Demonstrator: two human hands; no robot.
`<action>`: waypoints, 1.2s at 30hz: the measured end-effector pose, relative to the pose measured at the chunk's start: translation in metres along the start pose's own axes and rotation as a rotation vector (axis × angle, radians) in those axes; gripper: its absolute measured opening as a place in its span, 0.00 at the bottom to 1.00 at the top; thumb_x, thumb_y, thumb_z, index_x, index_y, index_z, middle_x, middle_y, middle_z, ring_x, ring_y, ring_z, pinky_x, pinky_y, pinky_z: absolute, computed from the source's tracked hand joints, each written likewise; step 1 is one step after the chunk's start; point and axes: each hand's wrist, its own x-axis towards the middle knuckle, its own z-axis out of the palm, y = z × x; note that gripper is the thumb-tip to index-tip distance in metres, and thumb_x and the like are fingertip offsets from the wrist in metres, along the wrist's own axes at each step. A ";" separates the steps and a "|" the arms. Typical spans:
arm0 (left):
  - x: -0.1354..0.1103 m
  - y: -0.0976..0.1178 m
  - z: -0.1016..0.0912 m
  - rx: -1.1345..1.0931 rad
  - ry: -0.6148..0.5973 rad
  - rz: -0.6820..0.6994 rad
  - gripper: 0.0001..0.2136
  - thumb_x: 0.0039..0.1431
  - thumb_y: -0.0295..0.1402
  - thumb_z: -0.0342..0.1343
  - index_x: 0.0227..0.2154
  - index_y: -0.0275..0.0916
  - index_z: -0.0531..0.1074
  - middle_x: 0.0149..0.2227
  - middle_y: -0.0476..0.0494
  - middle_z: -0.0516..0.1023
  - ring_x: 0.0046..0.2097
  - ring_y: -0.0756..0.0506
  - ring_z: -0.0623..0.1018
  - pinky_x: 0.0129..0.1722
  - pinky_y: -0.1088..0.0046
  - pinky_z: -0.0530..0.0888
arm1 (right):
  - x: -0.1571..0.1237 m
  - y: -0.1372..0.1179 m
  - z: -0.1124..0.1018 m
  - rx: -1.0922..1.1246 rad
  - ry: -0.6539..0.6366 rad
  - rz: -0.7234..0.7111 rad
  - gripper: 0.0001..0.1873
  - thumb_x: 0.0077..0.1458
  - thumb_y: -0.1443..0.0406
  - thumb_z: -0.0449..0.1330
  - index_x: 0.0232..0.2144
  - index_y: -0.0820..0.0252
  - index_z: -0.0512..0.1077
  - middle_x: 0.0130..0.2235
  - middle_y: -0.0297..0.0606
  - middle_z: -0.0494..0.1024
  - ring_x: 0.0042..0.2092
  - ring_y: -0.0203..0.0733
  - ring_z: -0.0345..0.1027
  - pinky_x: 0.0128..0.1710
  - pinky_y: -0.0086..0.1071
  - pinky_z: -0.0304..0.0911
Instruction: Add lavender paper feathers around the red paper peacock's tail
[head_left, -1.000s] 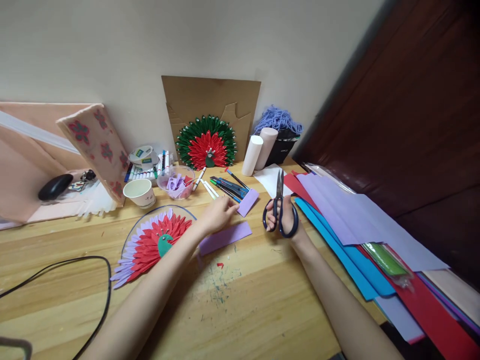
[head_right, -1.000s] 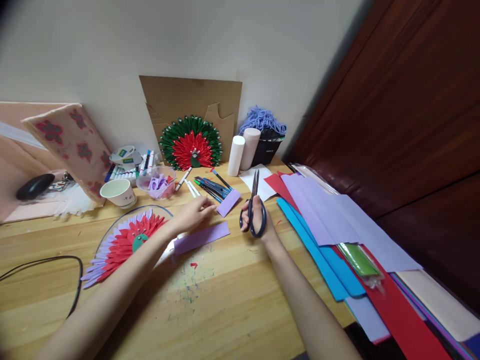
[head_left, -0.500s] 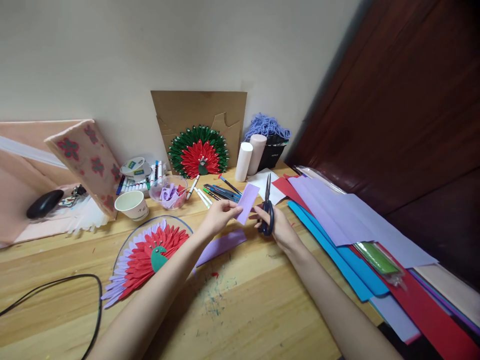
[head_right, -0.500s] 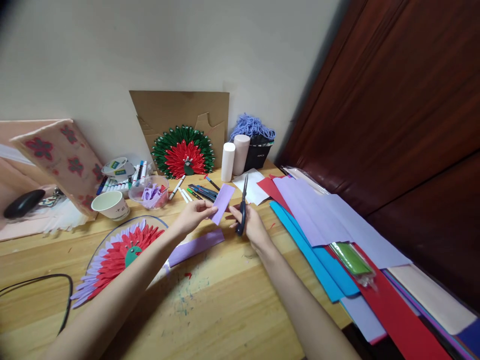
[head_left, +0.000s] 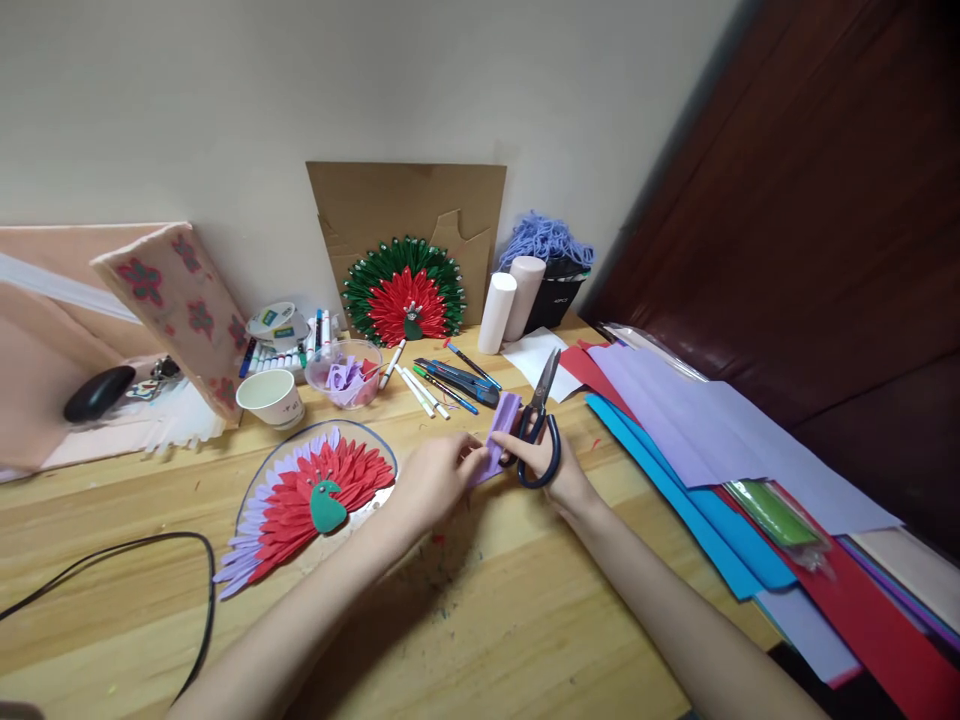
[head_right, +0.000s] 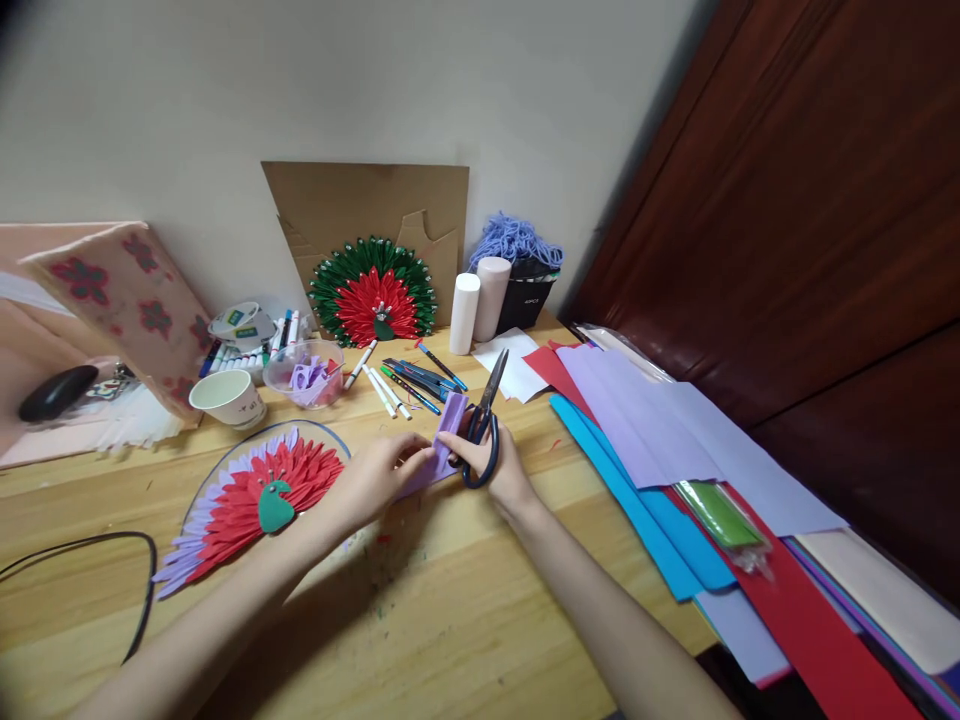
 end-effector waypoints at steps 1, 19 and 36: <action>-0.004 0.002 0.000 0.155 0.013 -0.053 0.13 0.58 0.36 0.46 0.37 0.33 0.71 0.36 0.38 0.76 0.37 0.42 0.74 0.34 0.70 0.66 | 0.000 -0.002 -0.002 -0.034 0.028 -0.006 0.19 0.36 0.57 0.68 0.25 0.64 0.67 0.21 0.32 0.71 0.21 0.34 0.66 0.21 0.26 0.63; -0.001 0.009 0.017 -0.313 0.384 0.158 0.13 0.64 0.35 0.37 0.37 0.38 0.66 0.36 0.44 0.69 0.40 0.47 0.69 0.40 0.70 0.66 | -0.002 -0.001 -0.006 -0.116 -0.156 0.034 0.13 0.45 0.59 0.62 0.28 0.62 0.65 0.21 0.30 0.70 0.20 0.33 0.64 0.20 0.26 0.60; 0.003 0.004 0.012 -0.409 0.412 0.116 0.10 0.58 0.36 0.49 0.27 0.36 0.70 0.27 0.48 0.75 0.28 0.50 0.71 0.30 0.76 0.65 | -0.008 -0.006 0.003 0.040 -0.131 0.026 0.14 0.48 0.56 0.59 0.30 0.62 0.66 0.23 0.30 0.67 0.21 0.29 0.59 0.21 0.24 0.58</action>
